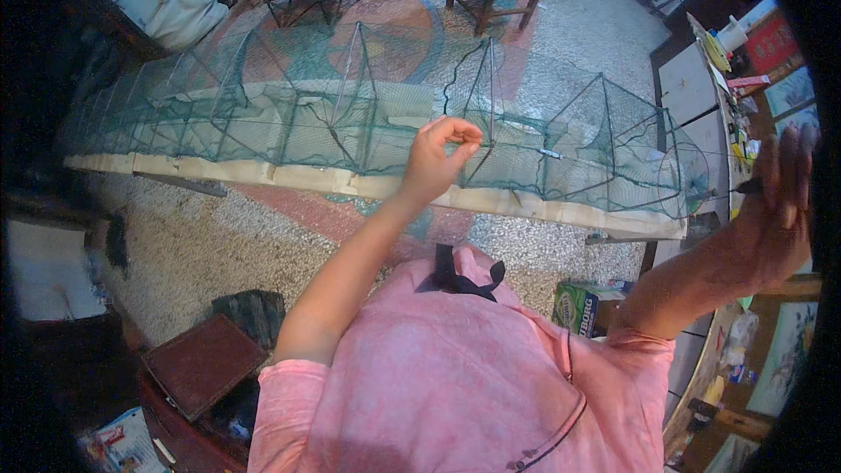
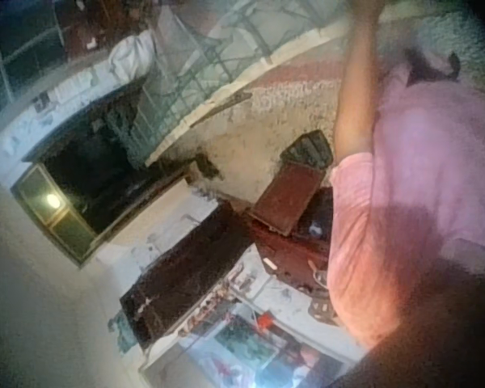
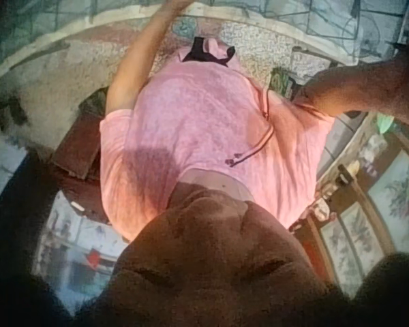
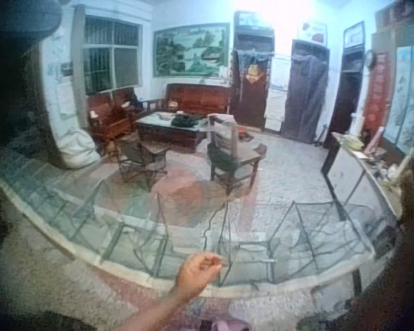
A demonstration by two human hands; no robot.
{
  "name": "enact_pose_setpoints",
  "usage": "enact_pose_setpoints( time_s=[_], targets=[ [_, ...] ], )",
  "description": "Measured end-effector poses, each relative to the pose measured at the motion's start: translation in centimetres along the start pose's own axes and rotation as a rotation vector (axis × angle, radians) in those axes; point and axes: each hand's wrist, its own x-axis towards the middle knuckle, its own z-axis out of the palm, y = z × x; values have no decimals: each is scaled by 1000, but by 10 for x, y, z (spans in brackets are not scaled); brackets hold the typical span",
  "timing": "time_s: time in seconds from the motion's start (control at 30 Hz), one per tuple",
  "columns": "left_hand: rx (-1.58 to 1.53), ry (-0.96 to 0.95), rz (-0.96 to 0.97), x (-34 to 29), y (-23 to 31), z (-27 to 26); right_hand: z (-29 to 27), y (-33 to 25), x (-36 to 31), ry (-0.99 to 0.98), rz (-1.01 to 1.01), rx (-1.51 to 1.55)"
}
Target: The person uses a small tool to thread and tie a long green mesh fishing net structure laid out across several tables.
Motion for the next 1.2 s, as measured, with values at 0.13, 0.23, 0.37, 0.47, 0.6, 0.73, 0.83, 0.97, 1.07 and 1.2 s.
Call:
enact_pose_setpoints(
  time_s=[0.13, 0.23, 0.37, 0.47, 0.6, 0.73, 0.83, 0.97, 1.07, 1.2],
  targets=[
    [-86, -36, -41, 7, 3, -2, -14, -20, 3, -141, 35, 112],
    [5, -12, 17, 8, 15, -5, -2, -15, 10, -281, 66, 163],
    [263, -146, 439, 5, 79, 8, 48, 0, 26, -323, 50, -3],
    [98, -357, 334, -8, 123, -15, 68, 13, 25, -310, 45, -165],
    [18, -279, 35, -15, 125, -72, 84, 35, 13, -429, -19, -789],
    [-218, -37, -241, -39, 103, -125, 94, 82, 9, -809, 189, -838],
    [-251, 30, -347, -50, 89, -132, 92, 100, 26, -978, 937, -739],
    [-312, 66, -405, -53, 71, -127, 66, 160, 21, -550, 951, -412],
    [-307, 95, -446, -54, 64, -131, 66, 195, 20, -333, 688, -232],
    [-600, 299, -515, -60, 43, -142, 89, 215, 7, -641, 269, -115]
  ],
)
